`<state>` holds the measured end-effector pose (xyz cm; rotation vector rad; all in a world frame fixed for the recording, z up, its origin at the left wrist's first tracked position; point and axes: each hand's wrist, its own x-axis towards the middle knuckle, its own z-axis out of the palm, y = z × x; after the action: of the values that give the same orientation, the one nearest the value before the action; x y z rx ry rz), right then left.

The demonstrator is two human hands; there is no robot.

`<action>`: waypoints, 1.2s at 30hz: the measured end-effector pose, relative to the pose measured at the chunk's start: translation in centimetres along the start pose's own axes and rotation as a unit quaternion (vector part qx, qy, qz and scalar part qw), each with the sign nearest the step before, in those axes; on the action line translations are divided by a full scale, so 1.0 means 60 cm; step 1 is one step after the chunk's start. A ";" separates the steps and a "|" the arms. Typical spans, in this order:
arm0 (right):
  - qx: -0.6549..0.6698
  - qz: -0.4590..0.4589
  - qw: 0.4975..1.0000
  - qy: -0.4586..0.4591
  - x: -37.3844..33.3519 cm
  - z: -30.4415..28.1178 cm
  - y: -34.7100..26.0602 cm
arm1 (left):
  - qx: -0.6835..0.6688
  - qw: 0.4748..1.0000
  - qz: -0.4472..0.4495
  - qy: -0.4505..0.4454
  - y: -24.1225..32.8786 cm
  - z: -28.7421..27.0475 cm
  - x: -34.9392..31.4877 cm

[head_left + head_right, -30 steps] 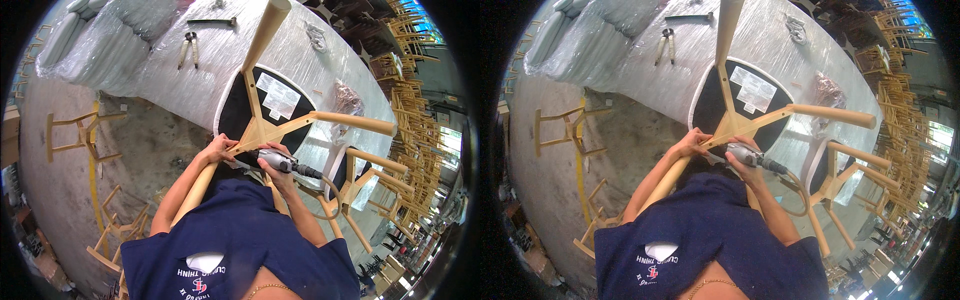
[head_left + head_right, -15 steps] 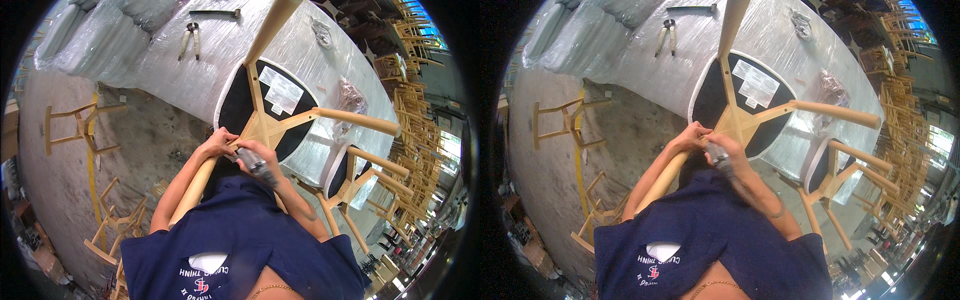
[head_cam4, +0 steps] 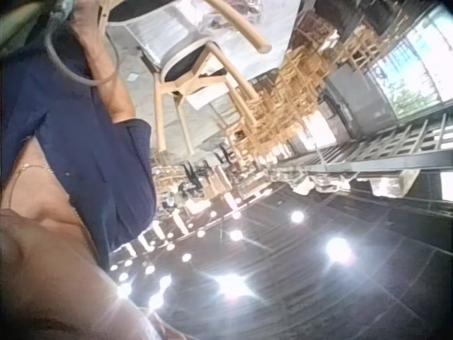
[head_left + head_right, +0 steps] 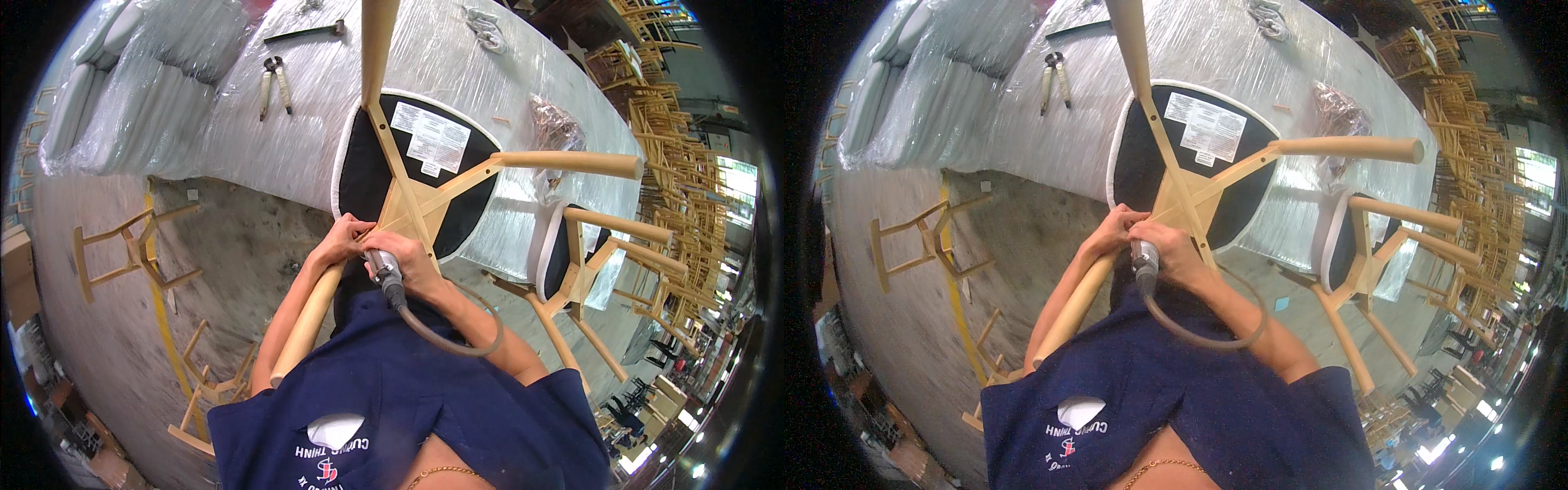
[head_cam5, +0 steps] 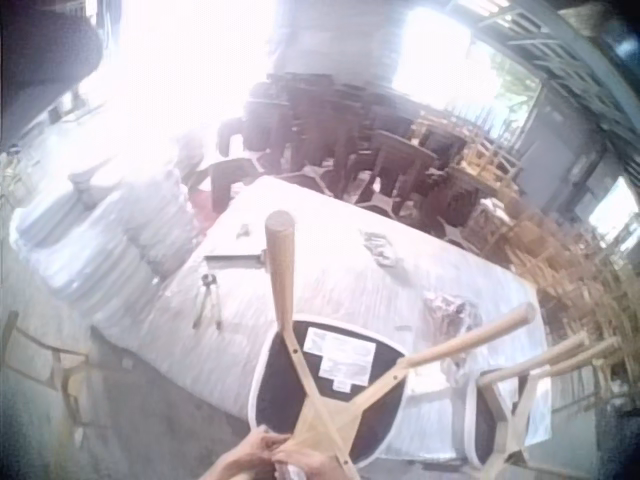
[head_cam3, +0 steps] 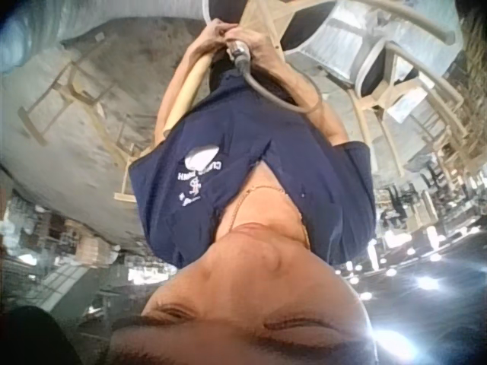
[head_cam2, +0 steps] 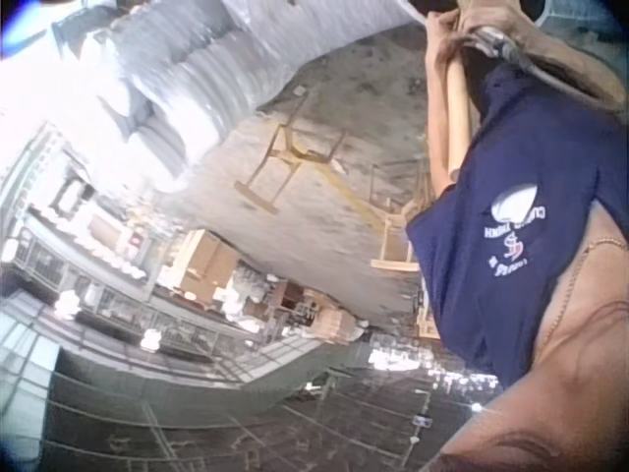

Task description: The person assembles wooden chairs by attaching legs to seat frames using a pneumatic drill. They handle multiple chair components, aligning legs and fastening them to the seat base, then move completed chairs aside.

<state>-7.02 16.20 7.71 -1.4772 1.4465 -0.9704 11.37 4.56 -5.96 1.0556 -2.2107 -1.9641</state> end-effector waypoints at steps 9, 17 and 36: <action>0.013 -0.043 0.998 0.033 -0.003 -0.010 -0.043 | 0.016 0.999 0.020 -0.022 0.006 -0.011 0.002; 0.154 0.220 0.940 0.211 -0.151 -0.153 -0.046 | -0.012 0.999 -0.043 -0.025 0.044 -0.003 -0.014; -0.078 0.060 0.994 0.047 -0.182 -0.109 -0.005 | -0.016 0.997 -0.072 -0.028 0.037 -0.003 -0.010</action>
<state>-13.45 26.80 10.58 -1.4517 1.6937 -0.8796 10.85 4.67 -3.70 1.2021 -2.1788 -2.1036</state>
